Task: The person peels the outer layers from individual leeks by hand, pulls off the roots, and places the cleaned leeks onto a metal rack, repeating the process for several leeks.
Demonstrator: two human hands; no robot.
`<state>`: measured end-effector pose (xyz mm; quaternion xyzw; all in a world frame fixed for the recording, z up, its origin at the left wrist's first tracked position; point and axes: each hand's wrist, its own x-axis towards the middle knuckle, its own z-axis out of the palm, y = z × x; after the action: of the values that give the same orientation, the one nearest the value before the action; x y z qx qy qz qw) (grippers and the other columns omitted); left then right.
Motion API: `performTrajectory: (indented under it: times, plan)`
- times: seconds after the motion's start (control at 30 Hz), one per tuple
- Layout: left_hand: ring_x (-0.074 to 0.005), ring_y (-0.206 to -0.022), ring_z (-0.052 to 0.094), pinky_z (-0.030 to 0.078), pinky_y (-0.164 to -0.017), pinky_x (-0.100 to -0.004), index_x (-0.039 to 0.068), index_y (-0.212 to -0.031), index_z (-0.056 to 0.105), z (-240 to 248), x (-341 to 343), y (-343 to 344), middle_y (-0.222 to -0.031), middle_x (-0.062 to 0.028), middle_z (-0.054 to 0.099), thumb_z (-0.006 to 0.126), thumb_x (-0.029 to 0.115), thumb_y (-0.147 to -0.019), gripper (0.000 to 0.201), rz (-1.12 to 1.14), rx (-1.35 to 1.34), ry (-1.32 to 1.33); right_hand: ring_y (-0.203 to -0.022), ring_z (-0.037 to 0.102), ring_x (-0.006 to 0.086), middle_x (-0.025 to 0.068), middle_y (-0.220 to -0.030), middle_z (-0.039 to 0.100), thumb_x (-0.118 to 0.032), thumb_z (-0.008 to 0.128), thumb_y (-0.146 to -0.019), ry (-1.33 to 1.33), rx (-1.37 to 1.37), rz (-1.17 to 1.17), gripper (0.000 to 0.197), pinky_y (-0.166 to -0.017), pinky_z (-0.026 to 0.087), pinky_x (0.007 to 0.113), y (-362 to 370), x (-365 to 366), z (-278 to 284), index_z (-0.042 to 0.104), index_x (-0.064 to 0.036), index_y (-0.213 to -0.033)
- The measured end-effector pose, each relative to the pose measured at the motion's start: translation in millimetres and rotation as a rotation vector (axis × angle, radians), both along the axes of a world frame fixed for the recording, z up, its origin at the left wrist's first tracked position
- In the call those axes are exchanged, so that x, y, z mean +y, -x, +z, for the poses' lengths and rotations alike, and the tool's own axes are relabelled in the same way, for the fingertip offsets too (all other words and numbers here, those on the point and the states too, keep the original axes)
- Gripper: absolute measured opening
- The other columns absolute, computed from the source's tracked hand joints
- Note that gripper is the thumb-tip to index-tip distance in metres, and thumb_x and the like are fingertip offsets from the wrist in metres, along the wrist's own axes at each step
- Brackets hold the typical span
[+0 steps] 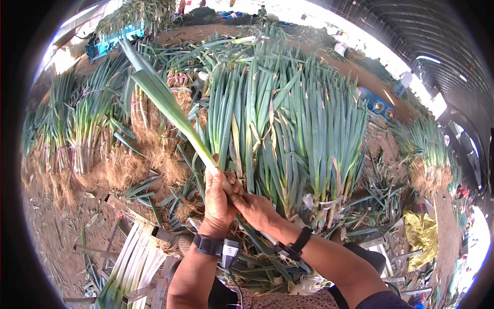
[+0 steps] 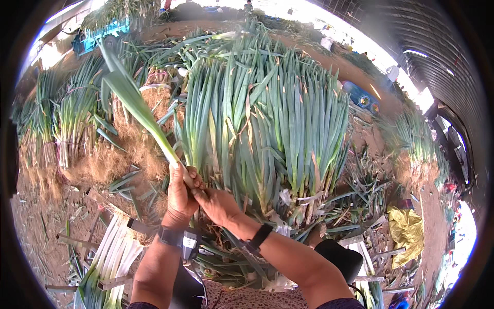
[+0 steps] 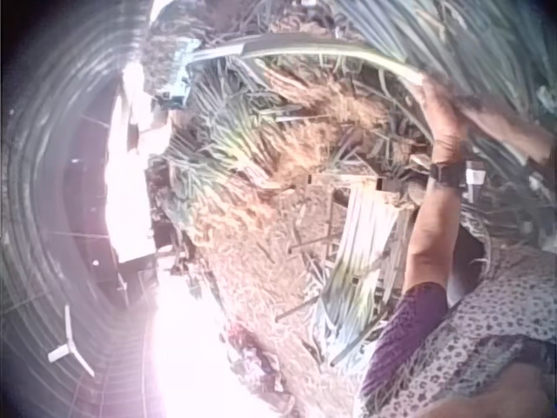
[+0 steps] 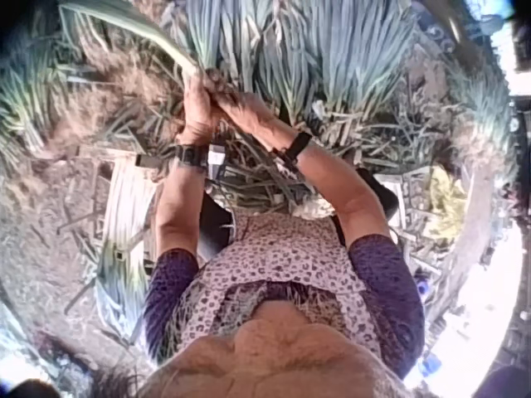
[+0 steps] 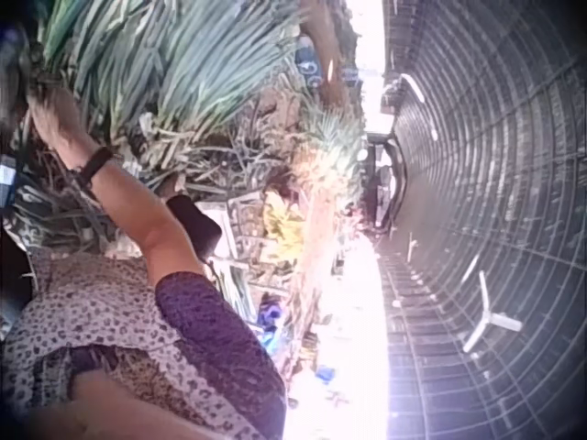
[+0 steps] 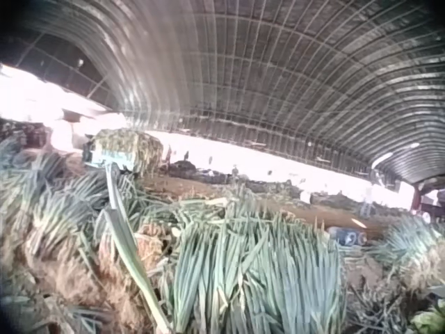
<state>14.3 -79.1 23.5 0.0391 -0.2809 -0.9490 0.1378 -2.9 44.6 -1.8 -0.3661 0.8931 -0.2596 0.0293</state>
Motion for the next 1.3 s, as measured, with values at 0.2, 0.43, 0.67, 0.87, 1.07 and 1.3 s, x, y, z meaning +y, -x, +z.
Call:
performTrajectory:
  times: [0.2, 0.43, 0.67, 0.87, 1.07, 1.3]
  plan:
    - [-0.0092, -0.053, 0.040, 0.039, -0.048, -0.0249, 0.020, -0.131, 0.036, -4.8, -16.5, -8.3, -0.069, 0.0002, 0.043, 0.052, 0.034, -0.090, 0.046, -0.020, -0.058, -0.035, -0.056, 0.049, 0.0090, 0.0030, -0.067, 0.049, -0.019, 0.051, -0.091, 0.195, -0.869, -0.093, 0.026, -0.047, 0.042, 0.028, -37.0, 10.1, 23.4, 0.045, -0.0003, -0.108]
    - [-0.0065, -0.048, 0.038, 0.037, -0.046, -0.0224, 0.021, -0.126, 0.040, 7.2, -26.9, -6.9, -0.064, 0.0034, 0.043, 0.051, 0.041, -0.089, 0.043, -0.098, 0.005, -0.160, -0.060, 0.054, 0.0149, 0.0097, -0.070, 0.056, -0.019, 0.056, -0.088, 0.435, -0.849, -0.015, 0.040, -0.057, 0.044, 0.031, -78.6, 52.9, -1.0, 0.044, 0.0003, -0.121]
    - [-0.0063, -0.049, 0.038, 0.035, -0.042, -0.0201, 0.020, -0.123, 0.044, 2.3, -45.1, -3.2, -0.064, 0.0036, 0.041, 0.045, 0.043, -0.092, 0.039, -0.067, 0.137, -0.214, -0.069, 0.057, 0.0152, 0.0100, -0.078, 0.059, -0.022, 0.058, -0.087, 0.384, -0.628, 0.002, 0.046, -0.060, 0.044, 0.031, -100.3, 66.3, 7.3, 0.043, 0.0006, -0.124]
    - [-0.0097, -0.055, 0.046, 0.040, -0.048, -0.0237, 0.027, -0.129, 0.037, 20.3, -27.9, -9.6, -0.071, 0.0007, 0.046, 0.040, 0.049, -0.092, 0.044, 0.020, 0.021, -0.198, -0.070, 0.056, 0.0132, 0.0071, -0.083, 0.056, -0.022, 0.055, -0.089, 0.514, -0.981, -0.042, 0.047, -0.062, 0.045, 0.027, -94.0, 71.7, -4.0, 0.040, -0.0010, -0.128]
    - [-0.0082, -0.052, 0.042, 0.038, -0.048, -0.0240, 0.029, -0.134, 0.032, 2.3, -24.2, -6.4, -0.072, 0.0014, 0.047, 0.041, 0.047, -0.092, 0.046, -0.076, 0.067, -0.279, -0.072, 0.056, 0.0127, 0.0069, -0.086, 0.055, -0.007, 0.062, -0.082, 0.664, -0.281, -0.153, 0.032, -0.060, 0.045, 0.028, -85.4, 54.5, 12.3, 0.047, -0.0050, -0.110]
    - [-0.0077, -0.052, 0.041, 0.037, -0.049, -0.0225, 0.030, -0.134, 0.031, 0.7, -23.9, -6.0, -0.069, 0.0029, 0.044, 0.042, 0.045, -0.092, 0.047, -0.025, 0.080, -0.209, -0.074, 0.057, 0.0168, 0.0071, -0.084, 0.054, 0.000, 0.070, -0.072, 0.400, -0.084, -0.155, 0.024, -0.063, 0.047, 0.028, -70.8, 55.7, 18.2, 0.052, -0.0025, -0.087]
